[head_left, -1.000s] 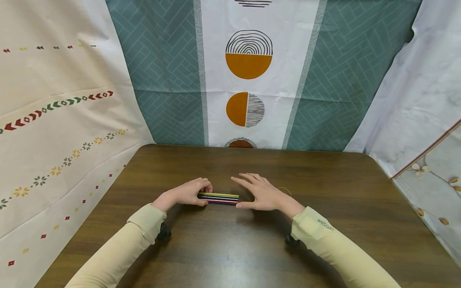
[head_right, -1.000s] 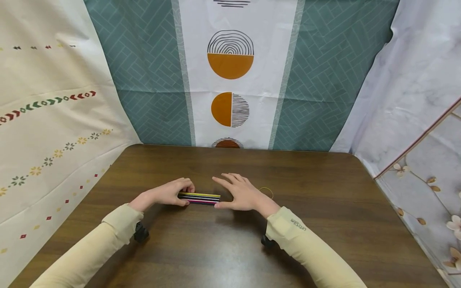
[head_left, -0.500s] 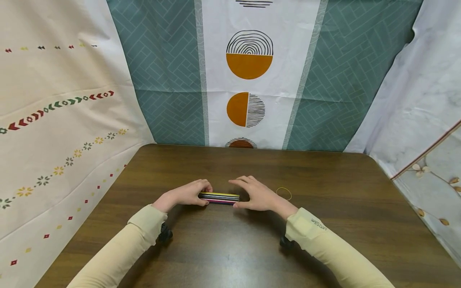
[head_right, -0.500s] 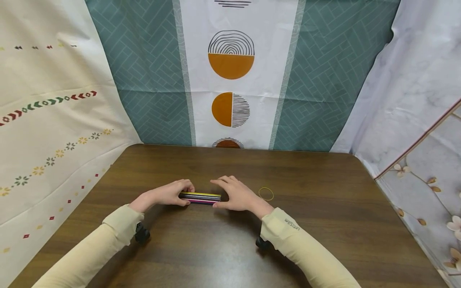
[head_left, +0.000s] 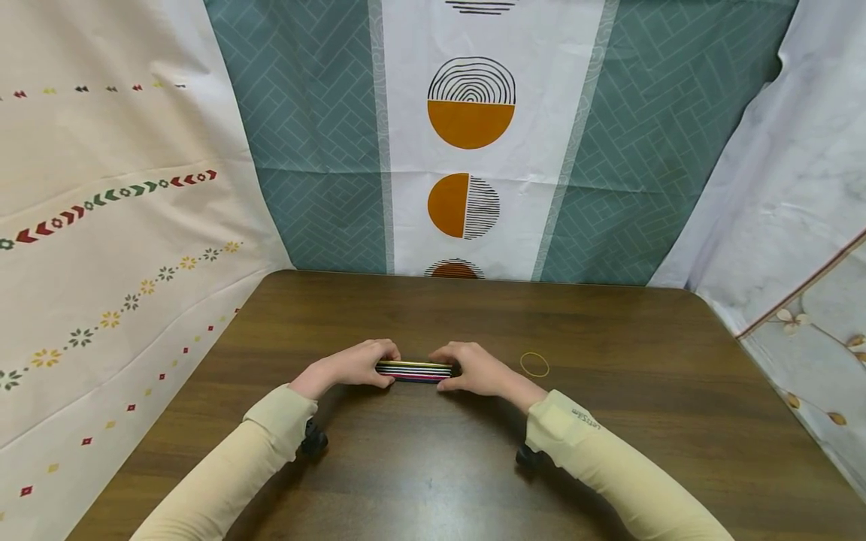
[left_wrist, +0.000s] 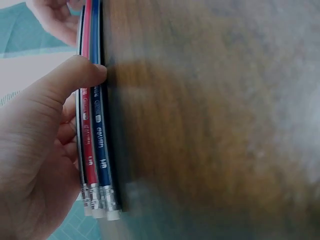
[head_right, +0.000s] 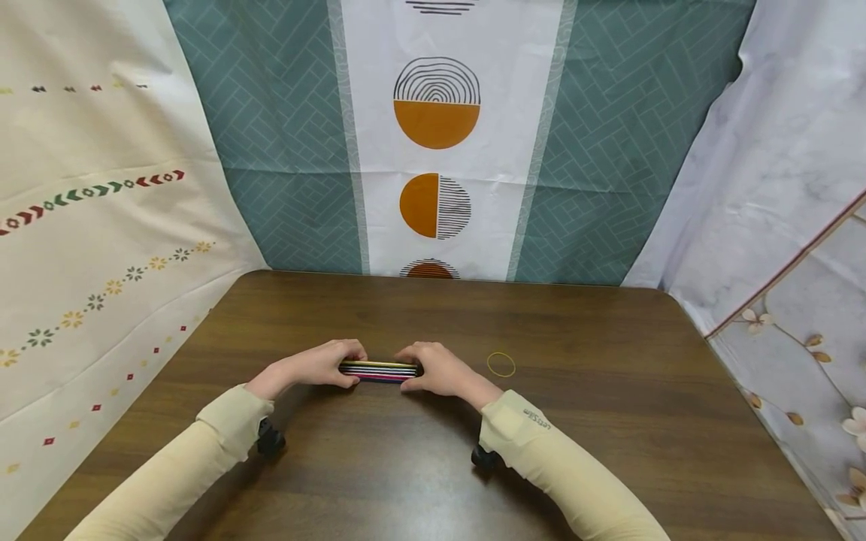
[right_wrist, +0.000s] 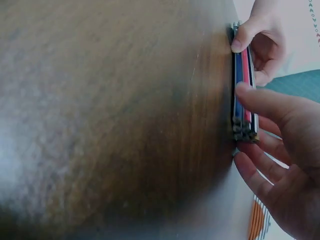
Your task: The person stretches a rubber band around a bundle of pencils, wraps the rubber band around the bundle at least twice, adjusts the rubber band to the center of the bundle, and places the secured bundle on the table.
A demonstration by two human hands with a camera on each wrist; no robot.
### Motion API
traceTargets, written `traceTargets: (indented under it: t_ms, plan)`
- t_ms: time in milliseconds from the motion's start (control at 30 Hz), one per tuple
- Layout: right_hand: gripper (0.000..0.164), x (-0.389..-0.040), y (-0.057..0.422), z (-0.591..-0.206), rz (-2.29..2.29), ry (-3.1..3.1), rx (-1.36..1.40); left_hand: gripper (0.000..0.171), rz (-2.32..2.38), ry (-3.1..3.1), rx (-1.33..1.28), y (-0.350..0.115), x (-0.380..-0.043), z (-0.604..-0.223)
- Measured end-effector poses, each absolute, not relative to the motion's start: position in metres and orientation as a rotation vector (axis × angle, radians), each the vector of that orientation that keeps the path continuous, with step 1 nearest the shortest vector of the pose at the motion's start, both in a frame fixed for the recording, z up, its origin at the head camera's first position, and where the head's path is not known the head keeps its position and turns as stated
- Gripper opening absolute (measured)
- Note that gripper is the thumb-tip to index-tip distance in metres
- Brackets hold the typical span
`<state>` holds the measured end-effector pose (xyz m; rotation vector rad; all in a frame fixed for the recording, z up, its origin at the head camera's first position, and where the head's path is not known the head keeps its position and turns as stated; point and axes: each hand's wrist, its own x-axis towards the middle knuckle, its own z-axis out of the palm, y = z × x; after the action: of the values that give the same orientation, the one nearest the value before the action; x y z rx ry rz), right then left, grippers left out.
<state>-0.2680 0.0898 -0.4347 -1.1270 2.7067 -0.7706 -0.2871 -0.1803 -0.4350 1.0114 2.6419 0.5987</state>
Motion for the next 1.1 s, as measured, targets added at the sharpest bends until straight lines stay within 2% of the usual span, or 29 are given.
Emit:
traceTargets:
  t_ms: [200, 367, 800, 1100]
  plan:
    - [0.028, -0.270, 0.083, -0.435, -0.708, 2.801, -1.103, 0.021, 0.638, 2.644, 1.034, -0.179, -0.289, -0.437]
    - [0.021, -0.270, 0.078, -0.435, -0.687, 2.815, -1.041, 0.020, 0.612, 2.652, 1.029, -0.178, -0.290, -0.437]
    - [0.019, -0.271, 0.076, -0.435, -0.705, 2.789, -0.962, 0.022, 0.515, 2.636, 1.037, -0.170, -0.291, -0.432]
    - [0.017, -0.274, 0.082, -0.434, -0.749, 2.776, -0.974, 0.016, 0.570, 2.599, 1.028, -0.166, -0.296, -0.427]
